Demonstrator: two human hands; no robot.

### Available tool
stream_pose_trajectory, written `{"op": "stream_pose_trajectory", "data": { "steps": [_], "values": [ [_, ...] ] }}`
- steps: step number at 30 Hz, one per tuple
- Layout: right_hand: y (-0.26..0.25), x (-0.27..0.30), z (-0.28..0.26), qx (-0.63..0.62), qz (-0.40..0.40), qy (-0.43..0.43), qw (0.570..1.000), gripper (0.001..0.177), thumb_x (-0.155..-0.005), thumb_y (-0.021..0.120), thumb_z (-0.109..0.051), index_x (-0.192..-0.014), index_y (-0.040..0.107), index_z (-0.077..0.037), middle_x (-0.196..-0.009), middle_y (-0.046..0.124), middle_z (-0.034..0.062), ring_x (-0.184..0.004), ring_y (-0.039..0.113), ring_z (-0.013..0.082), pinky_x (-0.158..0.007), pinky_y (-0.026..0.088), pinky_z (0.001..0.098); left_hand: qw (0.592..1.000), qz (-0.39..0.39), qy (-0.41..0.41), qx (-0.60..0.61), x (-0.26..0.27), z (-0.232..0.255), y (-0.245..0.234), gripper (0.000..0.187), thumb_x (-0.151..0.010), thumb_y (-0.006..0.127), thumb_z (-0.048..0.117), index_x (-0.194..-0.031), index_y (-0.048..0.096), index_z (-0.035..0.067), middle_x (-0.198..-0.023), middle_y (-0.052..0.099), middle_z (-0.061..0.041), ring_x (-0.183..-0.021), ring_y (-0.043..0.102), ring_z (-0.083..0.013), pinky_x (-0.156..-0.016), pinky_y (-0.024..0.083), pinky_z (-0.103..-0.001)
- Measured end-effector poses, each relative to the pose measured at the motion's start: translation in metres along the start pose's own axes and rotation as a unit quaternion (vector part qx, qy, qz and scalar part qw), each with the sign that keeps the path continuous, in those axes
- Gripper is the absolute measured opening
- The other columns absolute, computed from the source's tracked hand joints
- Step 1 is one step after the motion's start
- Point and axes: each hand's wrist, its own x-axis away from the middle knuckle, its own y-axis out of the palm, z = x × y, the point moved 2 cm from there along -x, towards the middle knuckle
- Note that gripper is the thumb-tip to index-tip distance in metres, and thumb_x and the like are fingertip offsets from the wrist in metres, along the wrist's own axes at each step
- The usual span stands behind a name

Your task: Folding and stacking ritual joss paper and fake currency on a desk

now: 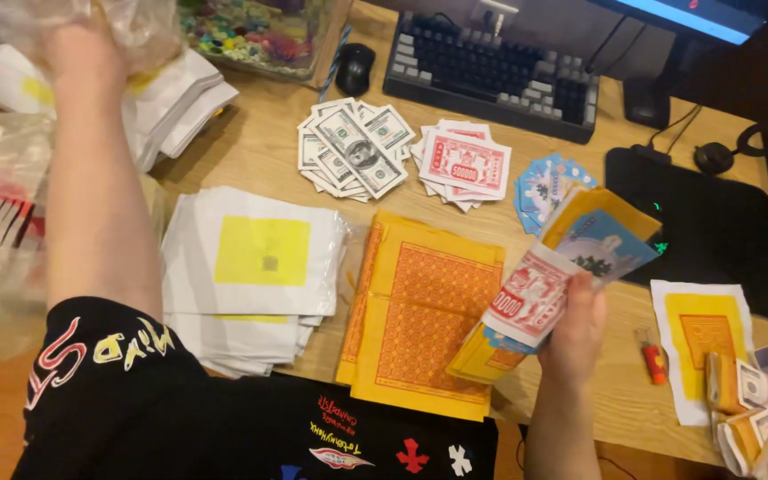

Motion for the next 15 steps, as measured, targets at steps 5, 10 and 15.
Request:
{"op": "stream_pose_trajectory", "data": {
  "steps": [5, 10, 15],
  "values": [
    [-0.002, -0.010, 0.007, 0.000, 0.029, 0.031, 0.999, 0.032, -0.098, 0.055, -0.036, -0.116, 0.052, -0.009, -0.093, 0.064, 0.0020, -0.079, 0.063, 0.0096, -0.068, 0.054, 0.0253, 0.963, 0.261, -0.027, 0.069, -0.056, -0.012, 0.047, 0.033, -0.076, 0.064, 0.005, -0.108, 0.070, 0.001, -0.105, 0.073, -0.020, -0.102, 0.065, -0.0373, -0.086, 0.044, -0.043],
    [0.012, -0.007, -0.007, 0.014, -0.022, 0.025, 0.999, 0.040, -0.099, 0.050, -0.033, -0.128, 0.048, -0.006, -0.102, 0.064, 0.0054, -0.085, 0.065, 0.0144, -0.072, 0.054, 0.0290, 0.951, 0.169, 0.046, -0.257, -0.019, 0.008, 0.003, 0.012, -0.065, 0.076, 0.021, -0.074, 0.075, 0.029, -0.069, 0.072, 0.005, -0.067, 0.072, -0.0178, -0.068, 0.051, -0.034],
    [0.015, -0.001, -0.010, 0.018, -0.031, 0.007, 0.999, 0.046, -0.095, 0.053, -0.036, -0.130, 0.049, -0.006, -0.111, 0.065, 0.0076, -0.093, 0.064, 0.0141, -0.078, 0.053, 0.0277, 0.978, 0.188, 0.036, 0.082, 0.016, 0.021, -0.040, 0.021, -0.076, 0.059, -0.006, -0.093, 0.071, -0.002, -0.090, 0.064, -0.025, -0.069, 0.065, -0.0492, -0.052, 0.052, -0.054]
  ]
}}
